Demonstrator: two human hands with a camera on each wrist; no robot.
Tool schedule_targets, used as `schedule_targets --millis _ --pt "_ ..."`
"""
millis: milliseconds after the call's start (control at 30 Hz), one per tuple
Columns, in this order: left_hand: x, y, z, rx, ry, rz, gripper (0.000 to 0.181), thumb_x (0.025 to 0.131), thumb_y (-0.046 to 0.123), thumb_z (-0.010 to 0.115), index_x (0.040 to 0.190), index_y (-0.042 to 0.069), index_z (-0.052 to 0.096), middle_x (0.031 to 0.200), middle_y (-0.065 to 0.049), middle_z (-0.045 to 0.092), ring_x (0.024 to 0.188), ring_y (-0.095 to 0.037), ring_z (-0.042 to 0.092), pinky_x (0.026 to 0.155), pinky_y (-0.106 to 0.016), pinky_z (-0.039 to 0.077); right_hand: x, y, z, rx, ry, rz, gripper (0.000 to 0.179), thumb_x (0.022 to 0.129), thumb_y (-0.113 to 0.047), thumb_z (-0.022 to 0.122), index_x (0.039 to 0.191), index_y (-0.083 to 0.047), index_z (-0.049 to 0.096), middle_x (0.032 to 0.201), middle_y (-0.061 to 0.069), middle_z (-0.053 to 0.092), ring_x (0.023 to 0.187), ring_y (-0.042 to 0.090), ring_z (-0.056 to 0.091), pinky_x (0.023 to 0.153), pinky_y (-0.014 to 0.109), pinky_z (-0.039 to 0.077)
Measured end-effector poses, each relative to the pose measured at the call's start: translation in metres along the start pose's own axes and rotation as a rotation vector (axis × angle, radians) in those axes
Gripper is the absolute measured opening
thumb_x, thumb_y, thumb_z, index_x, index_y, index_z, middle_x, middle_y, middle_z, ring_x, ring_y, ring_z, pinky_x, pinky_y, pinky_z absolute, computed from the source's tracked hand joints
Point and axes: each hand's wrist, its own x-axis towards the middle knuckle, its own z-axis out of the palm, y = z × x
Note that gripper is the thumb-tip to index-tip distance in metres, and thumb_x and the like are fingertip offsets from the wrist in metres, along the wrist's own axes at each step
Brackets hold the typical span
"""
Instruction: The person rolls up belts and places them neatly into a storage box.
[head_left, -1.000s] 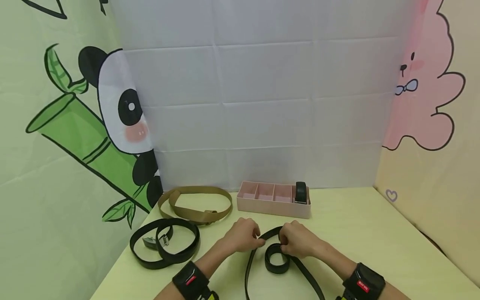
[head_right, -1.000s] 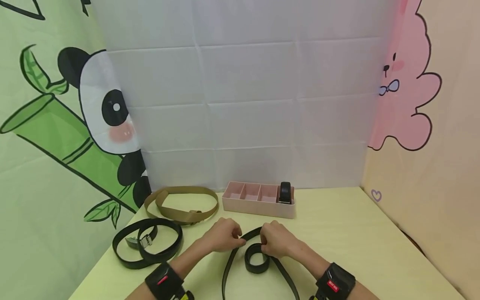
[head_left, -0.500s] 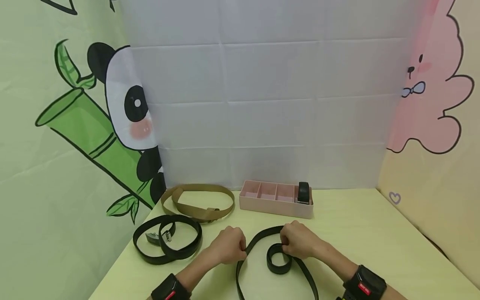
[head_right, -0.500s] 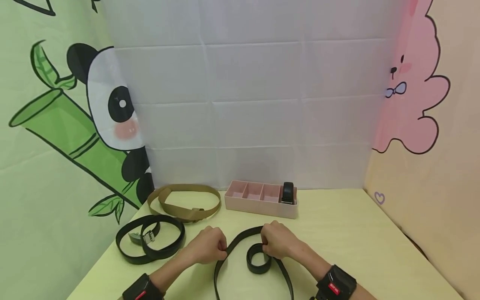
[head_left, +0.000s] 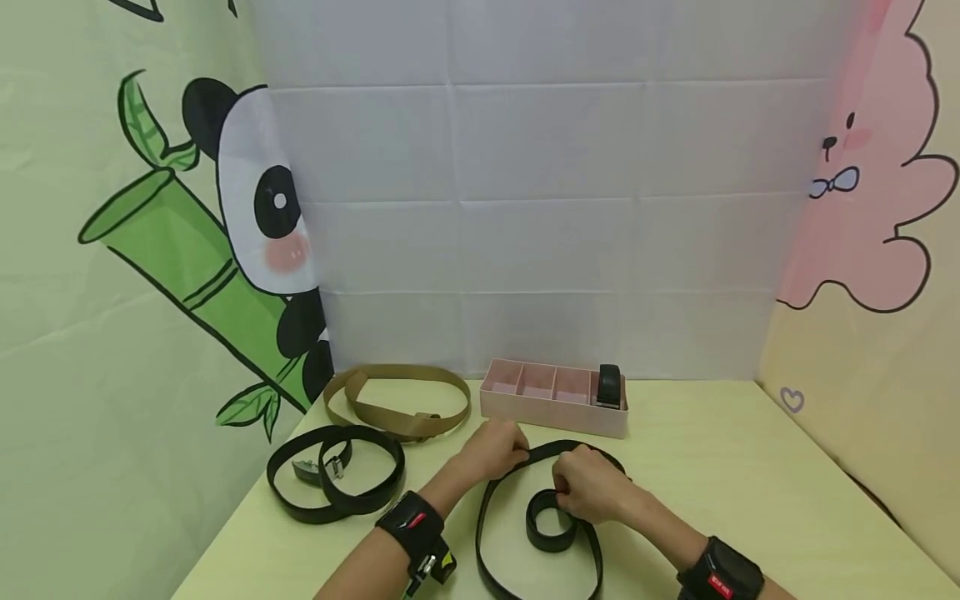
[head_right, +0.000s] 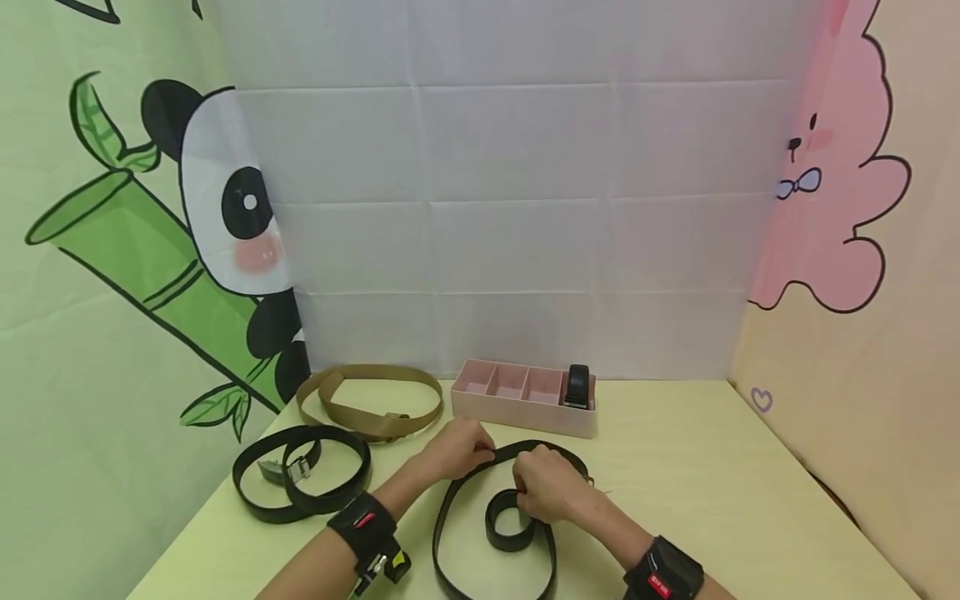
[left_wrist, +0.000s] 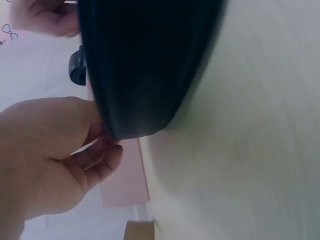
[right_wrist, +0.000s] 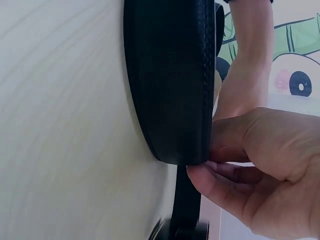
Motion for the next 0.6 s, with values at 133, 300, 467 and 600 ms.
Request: schedule_targets --millis 133,300,467,600 --pt "0.011 0.008 0.011 -0.054 -0.005 0.012 0.013 0.103 0.010 0.082 0.095 0.013 0.091 0.089 0.002 0.086 0.071 -0.001 0.066 0.065 -0.016 0.047 -0.001 -0.001 0.001 0.004 -0.013 0.019 0.037 0.084 0.005 0.084 0.063 -0.017 0.064 0.057 -0.014 0.049 0.055 -0.004 0.037 0.053 0.017 0.034" --pt "-0.002 0.013 0.001 -0.072 -0.008 -0.006 0.013 0.105 0.008 0.077 0.100 0.010 0.090 0.095 -0.003 0.086 0.079 -0.010 0.075 0.068 -0.020 0.053 -0.001 -0.002 0.002 0.007 -0.015 0.028 0.038 0.085 0.004 0.085 0.063 -0.017 0.063 0.057 -0.014 0.049 0.055 -0.004 0.037 0.053 0.017 0.033" --pt "-0.034 0.018 -0.023 -0.136 -0.050 -0.108 0.014 0.103 0.012 0.077 0.098 0.008 0.089 0.088 -0.004 0.084 0.068 -0.007 0.066 0.063 -0.023 0.051 -0.002 -0.002 0.000 0.019 -0.024 0.042 0.034 0.087 0.004 0.084 0.066 -0.017 0.067 0.059 -0.012 0.056 0.056 -0.003 0.041 0.053 0.018 0.038" --pt "-0.064 0.024 -0.039 -0.223 -0.125 -0.222 0.019 0.098 0.018 0.083 0.081 0.009 0.088 0.071 0.000 0.079 0.058 -0.005 0.061 0.057 -0.024 0.049 -0.003 -0.003 0.000 0.026 -0.027 0.038 0.032 0.087 0.004 0.084 0.067 -0.016 0.069 0.061 -0.011 0.058 0.056 -0.004 0.042 0.053 0.018 0.039"
